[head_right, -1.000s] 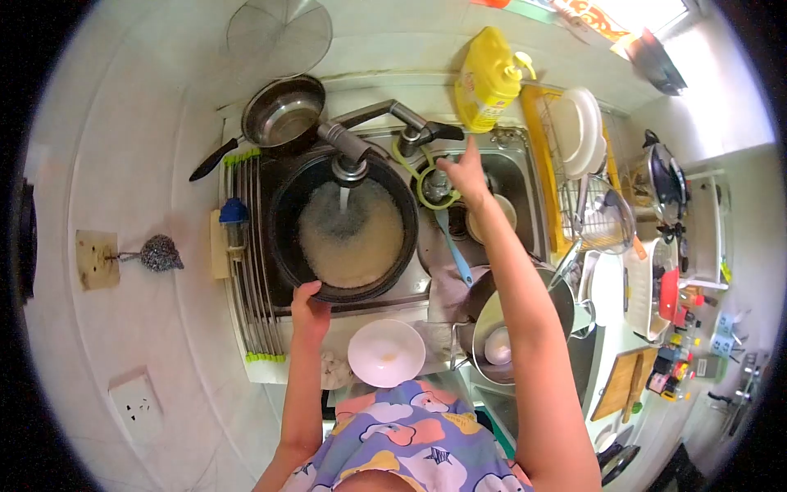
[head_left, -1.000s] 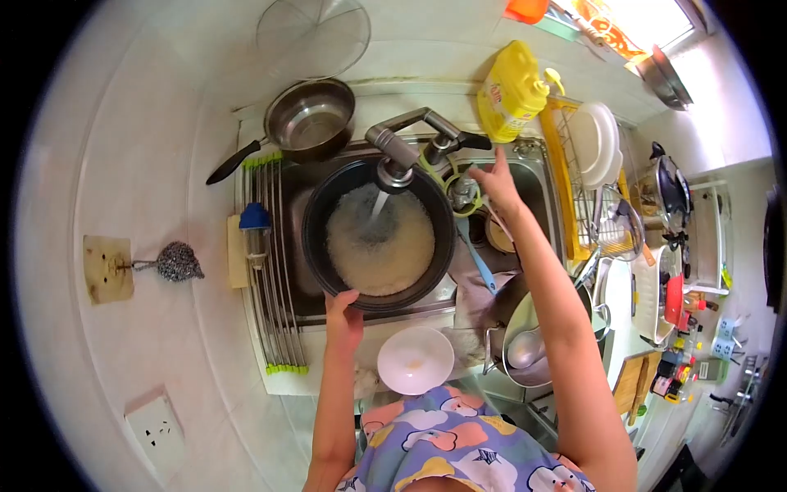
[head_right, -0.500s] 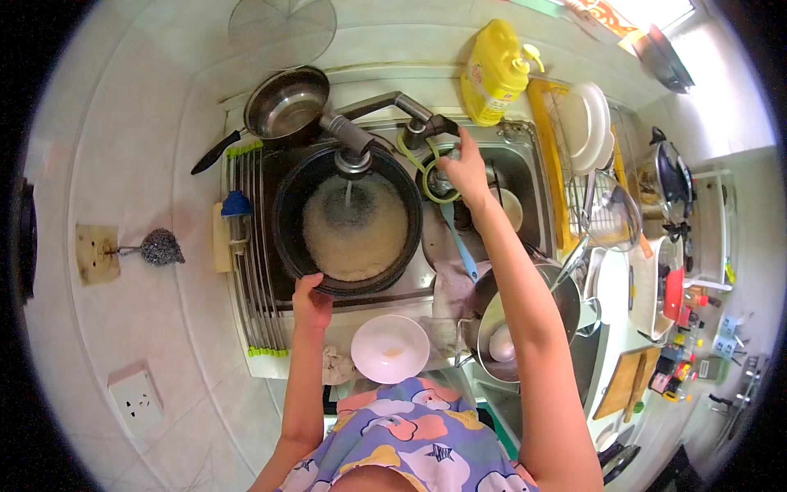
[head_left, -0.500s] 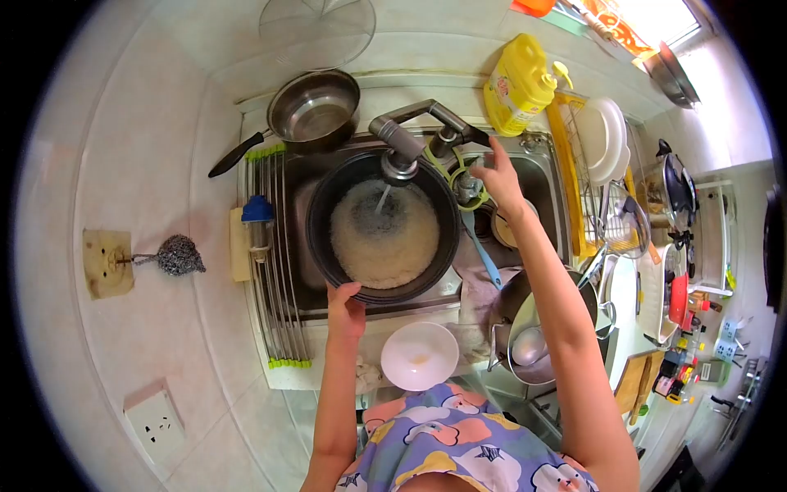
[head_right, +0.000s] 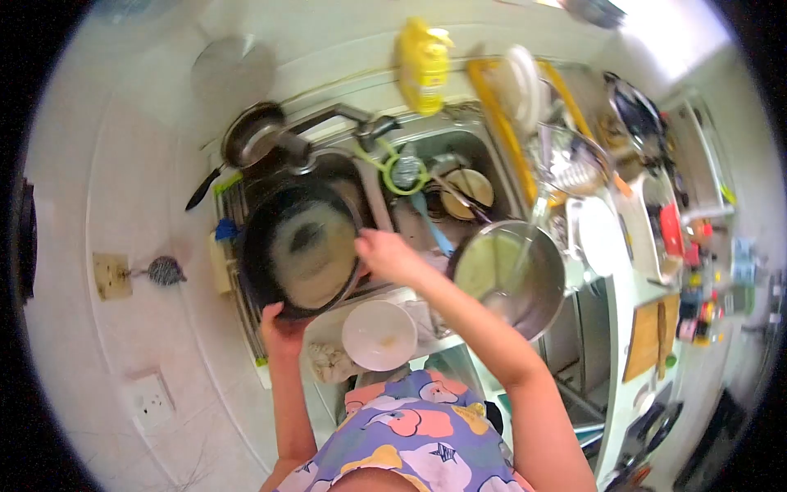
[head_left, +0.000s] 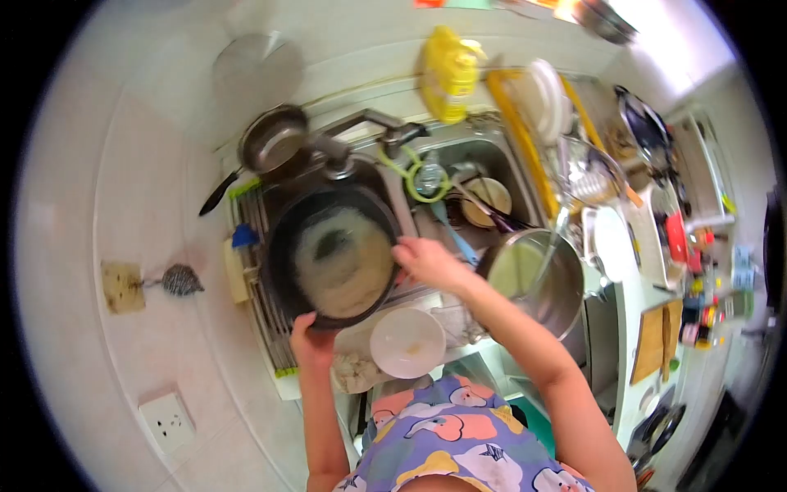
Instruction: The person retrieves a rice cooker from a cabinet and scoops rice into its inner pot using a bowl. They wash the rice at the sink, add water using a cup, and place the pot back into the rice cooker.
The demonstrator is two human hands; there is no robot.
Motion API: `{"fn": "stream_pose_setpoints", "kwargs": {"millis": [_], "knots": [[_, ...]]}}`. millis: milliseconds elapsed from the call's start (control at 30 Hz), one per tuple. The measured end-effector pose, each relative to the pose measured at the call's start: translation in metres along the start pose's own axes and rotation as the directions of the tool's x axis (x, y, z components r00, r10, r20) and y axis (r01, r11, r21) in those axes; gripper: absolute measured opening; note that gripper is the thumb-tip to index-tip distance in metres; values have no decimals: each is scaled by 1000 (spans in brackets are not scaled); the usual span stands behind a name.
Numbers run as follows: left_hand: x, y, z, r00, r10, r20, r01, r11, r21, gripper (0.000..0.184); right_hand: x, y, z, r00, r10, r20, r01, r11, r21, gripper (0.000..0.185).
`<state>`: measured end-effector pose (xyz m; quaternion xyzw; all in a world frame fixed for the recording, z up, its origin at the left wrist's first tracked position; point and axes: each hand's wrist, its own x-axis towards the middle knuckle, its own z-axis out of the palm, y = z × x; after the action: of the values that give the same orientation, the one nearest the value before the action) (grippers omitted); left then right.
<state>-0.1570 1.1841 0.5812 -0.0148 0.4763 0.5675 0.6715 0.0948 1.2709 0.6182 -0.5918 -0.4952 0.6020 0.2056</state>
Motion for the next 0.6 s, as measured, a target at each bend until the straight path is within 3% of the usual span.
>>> {"fn": "stream_pose_setpoints", "kwargs": {"millis": [67, 100, 133, 167, 200, 300, 333, 400, 467, 600], "knots": [[-22, 10, -3, 998, 58, -3, -58, 997, 53, 24, -17, 1, 15, 997, -79, -6, 79, 997, -5, 28], [-32, 17, -9, 997, 77, 4, -77, 993, 84, 28, -25, 4, 21, 995, -95, -38, 95, 995, -3, 27], [-42, 25, -16, 998, 68, -7, -66, 984, 164, 41, -35, 8, 25, 980, -197, -12, 194, 974, -114, 27], [-44, 30, -31, 989, 118, 88, -135, 964, 228, 55, -47, 11, 33, 965, -230, -129, 229, 973, -19, 28], [-64, 32, -18, 979, 166, 114, -193, 937, 291, 63, -55, 21, 40, 914, -358, -191, 352, 934, -66, 24], [-103, 35, -5, 968, 213, 133, -249, 887, 388, 74, -114, 24, 28, 883, -410, -229, 438, 895, 84, 25], [-122, 21, 15, 949, 279, 146, -315, 843, 435, 73, -133, 30, 21, 864, -435, -253, 475, 871, 126, 26], [-167, 4, 51, 933, 305, 193, -361, 792, 492, 43, -171, 34, 2, 836, -455, -306, 520, 835, 181, 25], [-184, -19, 58, 945, 296, 140, -325, 805, 496, 47, -230, 47, -24, 818, -429, -383, 528, 825, 203, 23], [-203, -83, 81, 975, 181, 130, -222, 836, 502, 50, -314, 96, -62, 748, -369, -552, 469, 882, 47, 37]]}}
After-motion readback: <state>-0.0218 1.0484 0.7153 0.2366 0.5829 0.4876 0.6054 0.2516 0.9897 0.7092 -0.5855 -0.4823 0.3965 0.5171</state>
